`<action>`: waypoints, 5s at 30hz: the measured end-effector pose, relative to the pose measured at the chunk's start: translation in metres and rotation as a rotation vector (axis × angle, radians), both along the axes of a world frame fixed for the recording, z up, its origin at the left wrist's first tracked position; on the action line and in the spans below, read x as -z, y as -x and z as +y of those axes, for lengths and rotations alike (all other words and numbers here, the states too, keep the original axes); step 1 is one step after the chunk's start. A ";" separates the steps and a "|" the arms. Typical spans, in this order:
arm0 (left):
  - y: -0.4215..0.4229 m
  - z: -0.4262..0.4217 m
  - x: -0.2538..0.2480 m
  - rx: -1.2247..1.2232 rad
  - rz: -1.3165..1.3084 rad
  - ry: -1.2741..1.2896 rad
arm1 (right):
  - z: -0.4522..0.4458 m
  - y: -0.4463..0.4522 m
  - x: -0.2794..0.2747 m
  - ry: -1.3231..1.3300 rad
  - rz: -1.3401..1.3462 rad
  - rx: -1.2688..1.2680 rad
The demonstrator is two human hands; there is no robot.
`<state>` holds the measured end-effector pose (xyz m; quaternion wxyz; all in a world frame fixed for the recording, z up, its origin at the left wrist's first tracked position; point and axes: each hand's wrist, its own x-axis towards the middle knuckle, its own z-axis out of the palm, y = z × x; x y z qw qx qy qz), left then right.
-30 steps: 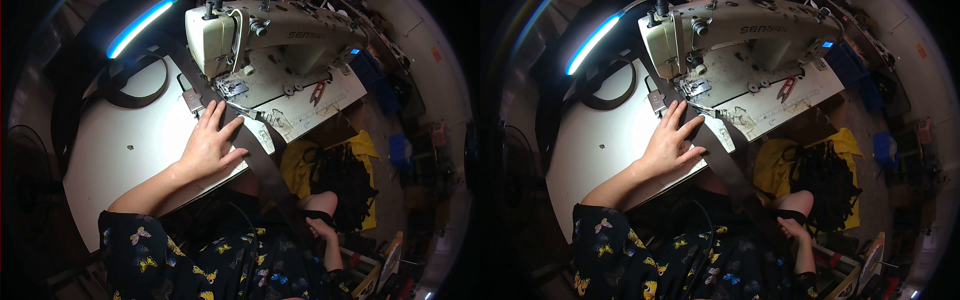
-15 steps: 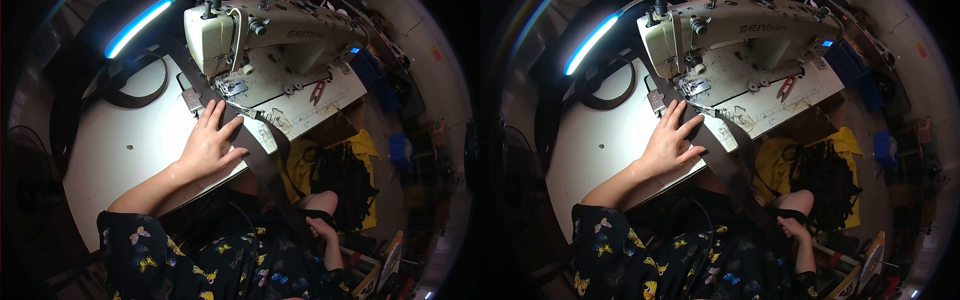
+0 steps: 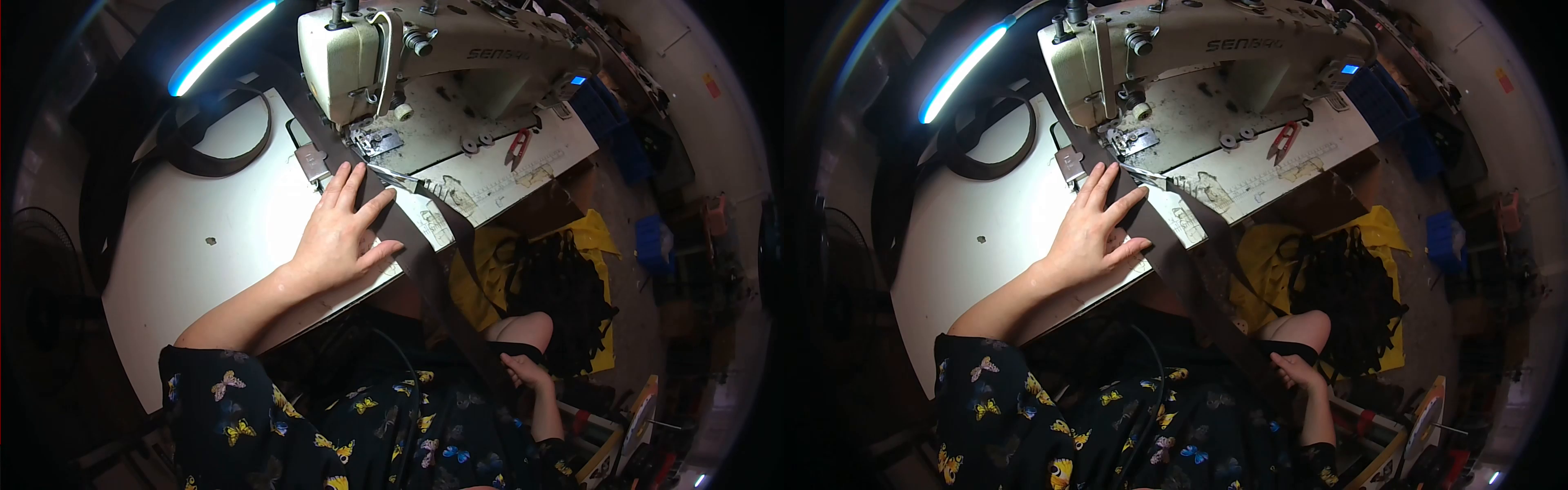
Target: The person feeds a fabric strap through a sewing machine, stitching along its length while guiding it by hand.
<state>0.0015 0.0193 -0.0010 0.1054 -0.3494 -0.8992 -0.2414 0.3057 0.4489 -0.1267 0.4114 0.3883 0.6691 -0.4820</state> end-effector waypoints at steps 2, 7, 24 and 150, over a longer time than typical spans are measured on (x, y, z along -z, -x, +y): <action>0.000 0.000 0.000 -0.002 0.004 0.005 | 0.002 0.008 0.005 -0.008 -0.006 -0.057; 0.000 0.000 0.001 0.001 0.001 -0.011 | -0.045 0.082 0.019 0.004 0.586 -0.329; 0.001 0.000 0.002 0.006 0.023 -0.016 | 0.168 0.067 0.022 -1.045 0.905 0.153; 0.001 -0.001 0.004 -0.003 0.008 -0.026 | -0.005 -0.108 0.031 -0.333 0.323 0.299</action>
